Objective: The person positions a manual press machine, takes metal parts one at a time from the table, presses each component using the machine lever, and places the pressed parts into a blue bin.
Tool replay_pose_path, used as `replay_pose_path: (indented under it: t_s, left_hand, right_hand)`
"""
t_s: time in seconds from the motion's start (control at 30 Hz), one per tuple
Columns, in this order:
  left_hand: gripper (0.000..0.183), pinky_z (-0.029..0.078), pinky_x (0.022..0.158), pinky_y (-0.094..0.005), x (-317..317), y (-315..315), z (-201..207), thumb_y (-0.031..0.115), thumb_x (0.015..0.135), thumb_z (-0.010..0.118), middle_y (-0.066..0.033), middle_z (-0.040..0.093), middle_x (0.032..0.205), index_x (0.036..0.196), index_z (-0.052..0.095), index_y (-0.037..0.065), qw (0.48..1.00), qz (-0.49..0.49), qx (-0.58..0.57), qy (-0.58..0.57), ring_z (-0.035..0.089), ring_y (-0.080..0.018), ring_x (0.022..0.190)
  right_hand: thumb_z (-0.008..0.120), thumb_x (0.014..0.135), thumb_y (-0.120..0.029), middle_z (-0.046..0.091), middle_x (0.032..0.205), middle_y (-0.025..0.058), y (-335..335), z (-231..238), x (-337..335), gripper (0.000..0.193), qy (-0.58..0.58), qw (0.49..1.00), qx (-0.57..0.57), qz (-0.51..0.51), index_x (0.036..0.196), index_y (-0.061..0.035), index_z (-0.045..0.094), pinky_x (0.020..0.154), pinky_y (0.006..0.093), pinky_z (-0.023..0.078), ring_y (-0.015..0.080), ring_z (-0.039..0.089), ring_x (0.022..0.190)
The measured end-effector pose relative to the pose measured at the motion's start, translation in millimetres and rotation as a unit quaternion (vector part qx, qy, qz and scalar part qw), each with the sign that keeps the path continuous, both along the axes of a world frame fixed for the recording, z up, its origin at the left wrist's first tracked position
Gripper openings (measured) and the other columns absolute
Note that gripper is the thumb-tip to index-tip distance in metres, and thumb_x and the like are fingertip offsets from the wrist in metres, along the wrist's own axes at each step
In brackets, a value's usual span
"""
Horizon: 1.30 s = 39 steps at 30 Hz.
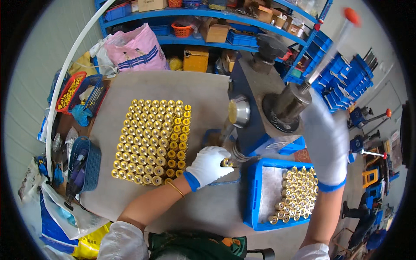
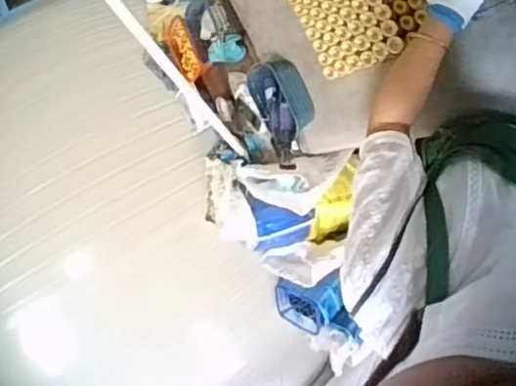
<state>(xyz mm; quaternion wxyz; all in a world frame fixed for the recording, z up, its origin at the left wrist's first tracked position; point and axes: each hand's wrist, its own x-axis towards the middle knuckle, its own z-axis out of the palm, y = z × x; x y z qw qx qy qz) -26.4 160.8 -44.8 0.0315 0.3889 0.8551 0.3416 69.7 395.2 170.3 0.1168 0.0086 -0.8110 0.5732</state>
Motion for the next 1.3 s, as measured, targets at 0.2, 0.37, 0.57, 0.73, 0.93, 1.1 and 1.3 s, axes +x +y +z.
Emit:
replay_pose_path:
  t_s: [0.2, 0.37, 0.57, 0.73, 0.93, 1.1, 1.3]
  left_hand:
    - [0.042, 0.049, 0.088, -0.0457, -4, 8, -8, 0.04, 0.075, 0.077, -0.0152, 0.065, 0.092, 0.094, 0.066, 0.006, 0.995, 0.004, 0.084, 0.053, 0.063, -0.0359, 0.092]
    - [0.037, 0.05, 0.084, -0.043, -26, -16, 19, 0.04, 0.072, 0.078, -0.013, 0.068, 0.088, 0.082, 0.07, 0.006, 0.996, -0.025, 0.057, 0.065, 0.064, -0.0326, 0.088]
    - [0.035, 0.033, 0.109, -0.0505, -130, -99, -10, 0.043, 0.073, 0.08, -0.0127, 0.061, 0.127, 0.098, 0.076, 0.019, 0.949, 0.222, -0.07, 0.213, 0.047, -0.0364, 0.126]
    - [0.039, 0.022, 0.116, -0.0525, -141, -104, -16, 0.046, 0.079, 0.075, -0.0129, 0.05, 0.143, 0.112, 0.074, 0.025, 0.948, 0.236, -0.166, 0.133, 0.034, -0.0384, 0.138]
    - [0.041, 0.025, 0.115, -0.0516, -139, -100, -21, 0.044, 0.082, 0.073, -0.0117, 0.052, 0.141, 0.118, 0.071, 0.025, 0.95, 0.214, -0.171, 0.151, 0.037, -0.0372, 0.137]
    - [0.045, 0.02, 0.117, -0.0535, -138, -109, -25, 0.047, 0.083, 0.071, -0.0093, 0.048, 0.147, 0.123, 0.068, 0.028, 0.942, 0.224, -0.212, 0.129, 0.034, -0.0344, 0.141]
    - [0.055, 0.029, 0.113, -0.0516, -108, -91, -6, 0.046, 0.088, 0.066, -0.0172, 0.049, 0.143, 0.131, 0.061, 0.012, 0.934, 0.227, -0.166, 0.218, 0.042, -0.0381, 0.134]
  right_hand:
    - [0.06, 0.086, -0.049, 0.07, 0.078, 0.0115, 40, -115, 93, 0.041, -0.337, 0.711, 0.611, 0.086, 0.086, -0.0095, 0.07, 0.072, 0.0454, 0.051, 0.0324, 0.068, 0.076]
    - [0.063, 0.083, -0.05, 0.069, 0.074, 0.0107, 46, -153, 122, 0.039, -0.294, 0.698, 0.651, 0.058, 0.082, -0.0117, 0.072, 0.07, 0.0466, 0.05, 0.0303, 0.068, 0.073]
    - [0.062, 0.084, -0.049, 0.069, 0.075, 0.011, 45, -152, 113, 0.039, -0.318, 0.679, 0.65, 0.122, 0.08, -0.0116, 0.072, 0.068, 0.0458, 0.051, 0.0307, 0.068, 0.072]
    - [0.064, 0.086, -0.047, 0.068, 0.072, 0.013, 54, -152, 117, 0.037, -0.255, 0.701, 0.65, 0.144, 0.081, -0.0108, 0.07, 0.061, 0.0471, 0.052, 0.0334, 0.067, 0.066]
    - [0.072, 0.087, -0.023, 0.071, 0.096, 0.0124, 13, -95, 56, 0.028, -0.084, 0.89, 0.439, 0.089, 0.109, -0.009, 0.064, 0.076, 0.0427, 0.053, 0.0351, 0.067, 0.082]
    - [0.065, 0.087, -0.044, 0.069, 0.093, 0.0174, -30, -148, -21, 0.039, -0.12, 0.862, 0.471, 0.142, 0.105, -0.0096, 0.066, 0.085, 0.0487, 0.049, 0.0396, 0.065, 0.089]
    - [0.068, 0.086, -0.038, 0.067, 0.113, 0.0156, -49, -206, -43, 0.04, -0.016, 0.897, 0.419, 0.139, 0.112, -0.0075, 0.065, 0.087, 0.0426, 0.051, 0.0341, 0.064, 0.099]
